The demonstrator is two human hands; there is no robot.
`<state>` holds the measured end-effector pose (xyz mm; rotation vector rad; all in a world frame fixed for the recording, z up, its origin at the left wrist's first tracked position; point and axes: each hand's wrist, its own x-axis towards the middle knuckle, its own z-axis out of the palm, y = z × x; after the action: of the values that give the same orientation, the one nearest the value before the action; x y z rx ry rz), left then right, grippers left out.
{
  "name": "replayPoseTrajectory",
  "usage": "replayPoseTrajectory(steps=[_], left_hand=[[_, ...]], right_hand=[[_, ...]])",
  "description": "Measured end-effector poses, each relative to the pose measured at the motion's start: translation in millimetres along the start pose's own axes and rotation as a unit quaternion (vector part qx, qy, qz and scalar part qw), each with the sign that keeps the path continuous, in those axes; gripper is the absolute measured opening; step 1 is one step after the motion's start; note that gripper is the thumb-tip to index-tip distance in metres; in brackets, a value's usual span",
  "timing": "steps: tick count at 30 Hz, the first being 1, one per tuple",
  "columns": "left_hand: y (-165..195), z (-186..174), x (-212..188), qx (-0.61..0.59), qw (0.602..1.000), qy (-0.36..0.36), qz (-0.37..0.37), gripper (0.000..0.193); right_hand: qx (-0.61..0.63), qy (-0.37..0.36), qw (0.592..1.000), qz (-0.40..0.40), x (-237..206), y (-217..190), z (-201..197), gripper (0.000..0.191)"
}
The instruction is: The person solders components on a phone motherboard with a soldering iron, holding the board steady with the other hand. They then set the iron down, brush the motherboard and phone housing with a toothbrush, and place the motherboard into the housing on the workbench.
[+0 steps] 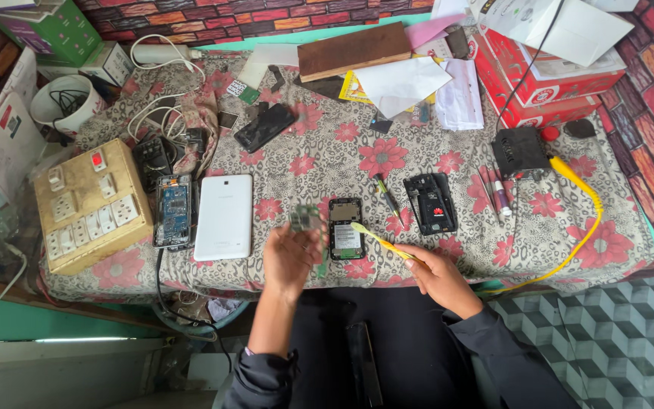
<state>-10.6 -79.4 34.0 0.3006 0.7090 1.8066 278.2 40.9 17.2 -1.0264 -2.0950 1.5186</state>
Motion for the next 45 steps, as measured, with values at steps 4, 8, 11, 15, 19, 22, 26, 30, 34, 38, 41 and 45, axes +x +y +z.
replayPoseTrajectory(steps=[4, 8, 11, 15, 19, 22, 26, 30, 34, 38, 41, 45], left_hand=[[-25.9, 15.7, -19.6, -0.092, 0.991, 0.049, -0.078, 0.049], [-38.7, 29.6, -42.4, -0.055, 0.994, 0.068, -0.072, 0.045], [-44.4, 37.4, -56.3, -0.054, 0.994, 0.065, -0.068, 0.039], [-45.1, 46.0, -68.2, -0.033, 0.996, 0.037, -0.068, 0.043], [-46.7, 55.7, -73.5, -0.036, 0.994, 0.088, -0.062, 0.037], [-47.5, 58.5, -77.7, 0.005, 0.996, 0.069, -0.051, 0.037], [-53.0, 54.8, -78.6, 0.055, 0.995, 0.075, -0.03, 0.029], [-57.5, 48.9, -72.3, 0.087, 0.99, 0.109, 0.014, 0.021], [-56.1, 46.4, -74.3, 0.106, 0.986, 0.119, 0.054, 0.018], [-53.3, 44.1, -78.2, 0.148, 0.977, 0.123, 0.095, 0.017], [-54.6, 41.8, -78.0, 0.164, 0.972, 0.132, 0.107, 0.016], [-59.1, 39.6, -75.6, 0.171, 0.971, 0.131, 0.107, 0.015]], right_hand=[[0.069, 0.03, 0.997, -0.021, -7.3, 3.1, 9.8, 0.041], [0.1, 0.035, 0.994, -0.037, -30.1, -10.3, 25.5, 0.04], [0.071, 0.042, 0.994, -0.071, -47.1, -26.6, 34.9, 0.038], [0.003, 0.051, 0.991, -0.12, -56.9, -43.6, 35.0, 0.038], [-0.024, 0.07, 0.982, -0.175, -56.0, -50.9, 26.9, 0.038], [-0.07, 0.083, 0.981, -0.163, -58.7, -53.5, 23.3, 0.039], [-0.15, 0.11, 0.966, -0.178, -63.8, -53.9, 22.3, 0.043], [-0.114, 0.094, 0.972, -0.184, -62.9, -46.8, 24.2, 0.037], [-0.005, 0.094, 0.985, -0.143, -56.5, -33.7, 21.9, 0.036], [-0.019, 0.137, 0.979, -0.15, -53.2, -23.1, 20.1, 0.035], [-0.02, 0.141, 0.979, -0.147, -49.3, -19.7, 21.1, 0.035], [-0.051, 0.142, 0.976, -0.155, -47.5, -19.7, 20.9, 0.034]])
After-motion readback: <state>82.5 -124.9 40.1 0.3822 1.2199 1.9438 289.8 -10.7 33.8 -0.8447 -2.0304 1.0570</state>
